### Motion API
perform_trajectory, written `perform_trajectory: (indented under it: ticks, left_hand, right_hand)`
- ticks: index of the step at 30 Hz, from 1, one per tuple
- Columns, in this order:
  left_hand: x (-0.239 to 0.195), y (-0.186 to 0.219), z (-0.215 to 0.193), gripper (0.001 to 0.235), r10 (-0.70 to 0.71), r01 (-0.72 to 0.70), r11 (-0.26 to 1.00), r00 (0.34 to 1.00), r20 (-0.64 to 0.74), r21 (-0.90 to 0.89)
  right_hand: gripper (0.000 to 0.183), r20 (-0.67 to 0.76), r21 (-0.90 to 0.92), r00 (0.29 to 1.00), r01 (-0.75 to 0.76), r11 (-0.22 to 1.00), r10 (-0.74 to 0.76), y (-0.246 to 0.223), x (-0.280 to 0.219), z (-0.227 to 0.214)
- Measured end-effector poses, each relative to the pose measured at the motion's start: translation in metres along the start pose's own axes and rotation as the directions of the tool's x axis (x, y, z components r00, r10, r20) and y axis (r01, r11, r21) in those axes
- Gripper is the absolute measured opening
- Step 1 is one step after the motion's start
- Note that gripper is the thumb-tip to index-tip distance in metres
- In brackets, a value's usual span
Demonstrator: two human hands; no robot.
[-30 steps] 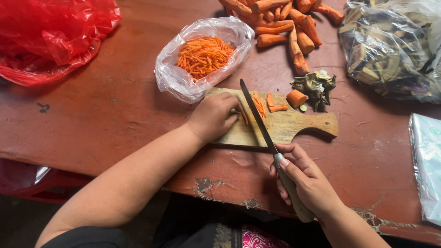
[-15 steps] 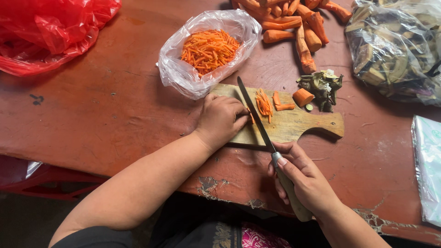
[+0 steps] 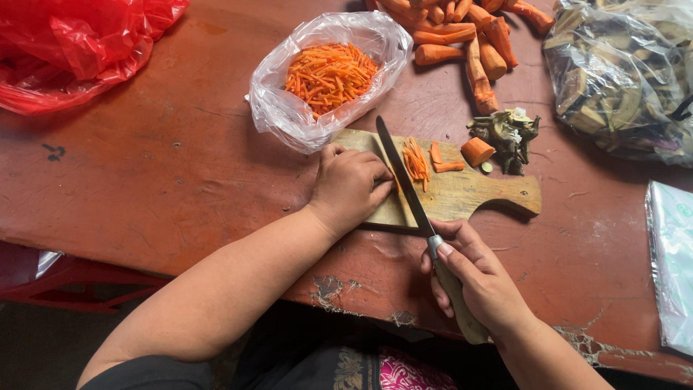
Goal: The person slices carrots into thin strips on a wooden cutting board using a knife. The sliced carrots are placed into a clear plastic bag on the table.
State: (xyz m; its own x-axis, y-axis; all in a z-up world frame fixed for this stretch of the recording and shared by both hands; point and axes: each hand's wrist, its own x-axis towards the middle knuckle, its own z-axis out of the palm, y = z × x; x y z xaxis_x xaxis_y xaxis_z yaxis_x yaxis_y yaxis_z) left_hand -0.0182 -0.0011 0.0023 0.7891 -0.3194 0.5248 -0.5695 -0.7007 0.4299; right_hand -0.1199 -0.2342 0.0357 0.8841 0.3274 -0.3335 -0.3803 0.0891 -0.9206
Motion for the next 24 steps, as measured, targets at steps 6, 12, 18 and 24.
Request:
perform_trajectory:
  ticks: [6, 12, 18, 24]
  left_hand:
    - [0.0005, 0.0002, -0.0023, 0.008, 0.017, -0.017, 1.0, 1.0, 0.012, -0.006]
    - [0.0003, 0.0008, -0.0028, 0.008, 0.016, -0.016, 1.0, 1.0, 0.006, -0.009]
    - [0.0006, -0.0002, -0.0022, 0.008, 0.019, -0.019, 1.0, 1.0, 0.007, -0.014]
    - [0.0012, -0.001, -0.0002, 0.009, 0.029, -0.029, 1.0, 1.0, -0.001, -0.012]
  right_hand:
    - [0.035, 0.021, 0.013, 1.0, 0.005, 1.0, -0.006, -0.0011, 0.0003, 0.0009]
    - [0.035, 0.012, 0.004, 1.0, 0.001, 1.0, -0.001, -0.0013, 0.0004, 0.0002]
    - [0.035, 0.016, -0.015, 1.0, -0.02, 1.0, 0.02, -0.0001, 0.0019, -0.0007]
    - [0.036, 0.017, -0.073, 0.999, -0.04, 0.997, 0.041, 0.001, 0.0035, -0.0033]
